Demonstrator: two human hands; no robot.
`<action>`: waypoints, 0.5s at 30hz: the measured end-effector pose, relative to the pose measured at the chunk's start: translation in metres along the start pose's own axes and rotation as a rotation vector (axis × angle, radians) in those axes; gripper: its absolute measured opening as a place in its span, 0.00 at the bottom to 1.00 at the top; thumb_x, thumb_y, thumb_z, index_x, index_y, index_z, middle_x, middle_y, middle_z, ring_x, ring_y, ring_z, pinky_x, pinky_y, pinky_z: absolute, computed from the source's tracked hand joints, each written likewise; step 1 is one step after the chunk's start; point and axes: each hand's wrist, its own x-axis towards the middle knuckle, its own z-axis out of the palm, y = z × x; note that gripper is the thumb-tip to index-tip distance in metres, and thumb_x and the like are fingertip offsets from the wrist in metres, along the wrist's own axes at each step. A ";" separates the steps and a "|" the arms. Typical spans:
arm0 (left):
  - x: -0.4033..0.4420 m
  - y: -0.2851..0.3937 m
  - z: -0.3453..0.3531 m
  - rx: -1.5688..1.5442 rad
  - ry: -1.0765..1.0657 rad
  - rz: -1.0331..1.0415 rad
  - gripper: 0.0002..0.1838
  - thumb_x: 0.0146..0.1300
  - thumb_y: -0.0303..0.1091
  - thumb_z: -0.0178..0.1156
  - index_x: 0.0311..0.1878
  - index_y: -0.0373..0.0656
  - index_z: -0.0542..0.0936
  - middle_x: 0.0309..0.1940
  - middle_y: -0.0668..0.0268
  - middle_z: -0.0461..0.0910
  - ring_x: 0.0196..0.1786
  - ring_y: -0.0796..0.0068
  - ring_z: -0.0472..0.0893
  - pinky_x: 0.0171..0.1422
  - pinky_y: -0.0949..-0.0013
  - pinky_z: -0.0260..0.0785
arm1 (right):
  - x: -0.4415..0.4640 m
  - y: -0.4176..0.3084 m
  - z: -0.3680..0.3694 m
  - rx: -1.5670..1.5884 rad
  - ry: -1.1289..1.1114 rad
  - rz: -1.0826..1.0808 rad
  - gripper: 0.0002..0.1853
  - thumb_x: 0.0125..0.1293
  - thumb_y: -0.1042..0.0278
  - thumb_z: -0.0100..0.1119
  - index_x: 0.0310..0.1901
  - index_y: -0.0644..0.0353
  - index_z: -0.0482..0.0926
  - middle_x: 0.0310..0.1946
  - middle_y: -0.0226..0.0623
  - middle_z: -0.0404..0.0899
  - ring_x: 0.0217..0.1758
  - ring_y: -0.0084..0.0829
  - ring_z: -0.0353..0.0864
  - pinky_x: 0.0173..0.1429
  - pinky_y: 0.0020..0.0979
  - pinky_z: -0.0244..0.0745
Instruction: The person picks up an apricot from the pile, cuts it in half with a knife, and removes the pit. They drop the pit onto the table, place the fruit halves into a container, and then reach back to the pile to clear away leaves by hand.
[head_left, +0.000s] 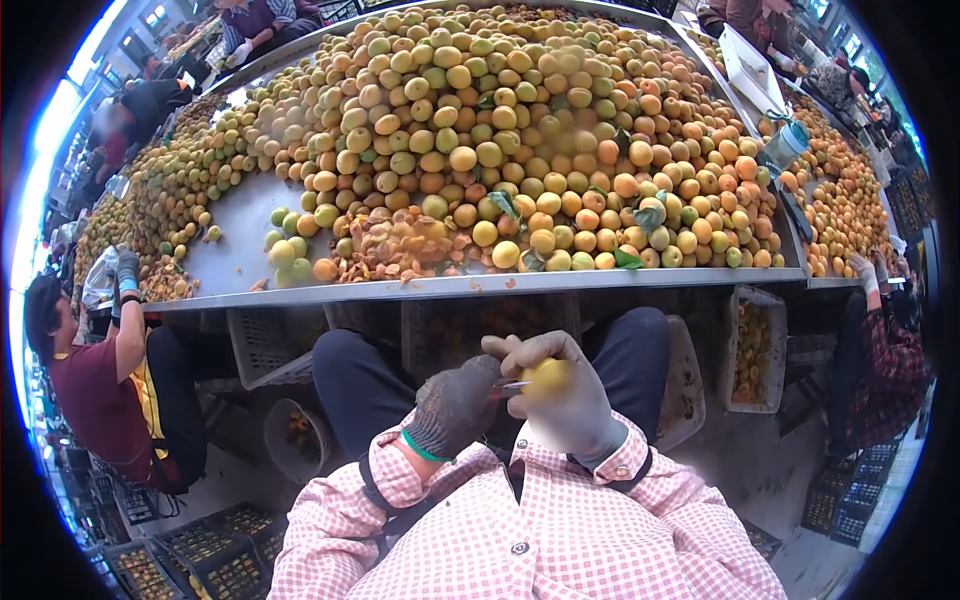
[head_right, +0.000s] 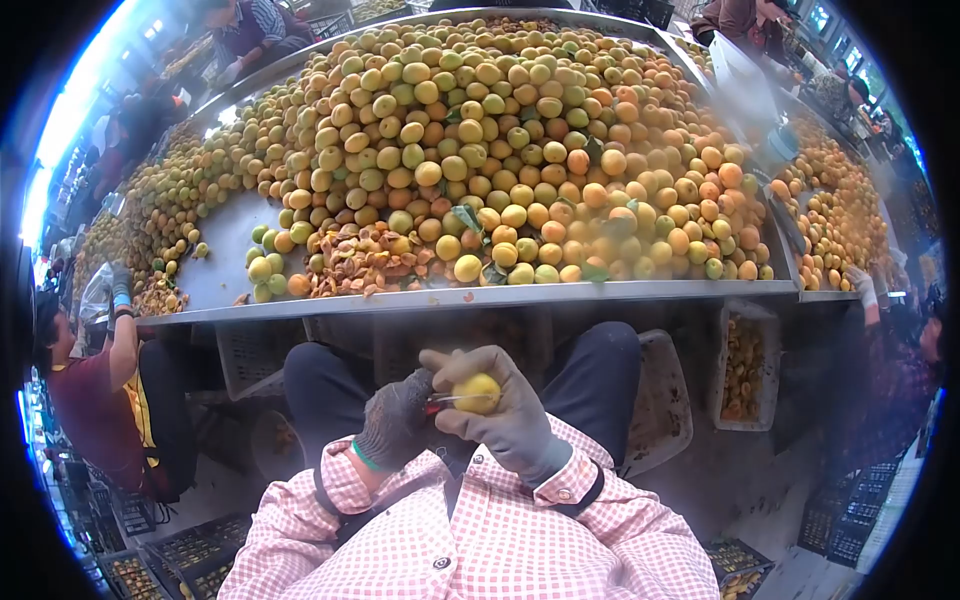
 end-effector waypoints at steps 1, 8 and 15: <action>0.002 0.002 0.002 0.001 0.001 0.001 0.14 0.54 0.32 0.61 0.45 0.47 0.75 0.32 0.56 0.80 0.32 0.52 0.82 0.32 0.54 0.73 | 0.001 -0.001 0.001 0.000 -0.001 -0.001 0.22 0.52 0.86 0.67 0.46 0.58 0.70 0.50 0.37 0.74 0.66 0.33 0.67 0.66 0.30 0.65; 0.017 0.004 0.023 -0.074 0.010 -0.198 0.15 0.58 0.38 0.58 0.48 0.47 0.72 0.31 0.50 0.80 0.35 0.45 0.81 0.35 0.48 0.71 | 0.016 0.008 -0.035 -0.731 0.118 -0.170 0.24 0.62 0.64 0.64 0.54 0.63 0.65 0.49 0.44 0.77 0.49 0.26 0.79 0.54 0.24 0.73; 0.009 0.008 0.036 -0.265 -0.004 -0.321 0.18 0.61 0.41 0.58 0.51 0.45 0.69 0.31 0.45 0.80 0.37 0.41 0.79 0.36 0.46 0.70 | 0.023 0.016 -0.014 -0.017 0.251 -0.205 0.26 0.70 0.47 0.49 0.56 0.61 0.63 0.56 0.49 0.73 0.31 0.28 0.79 0.42 0.25 0.76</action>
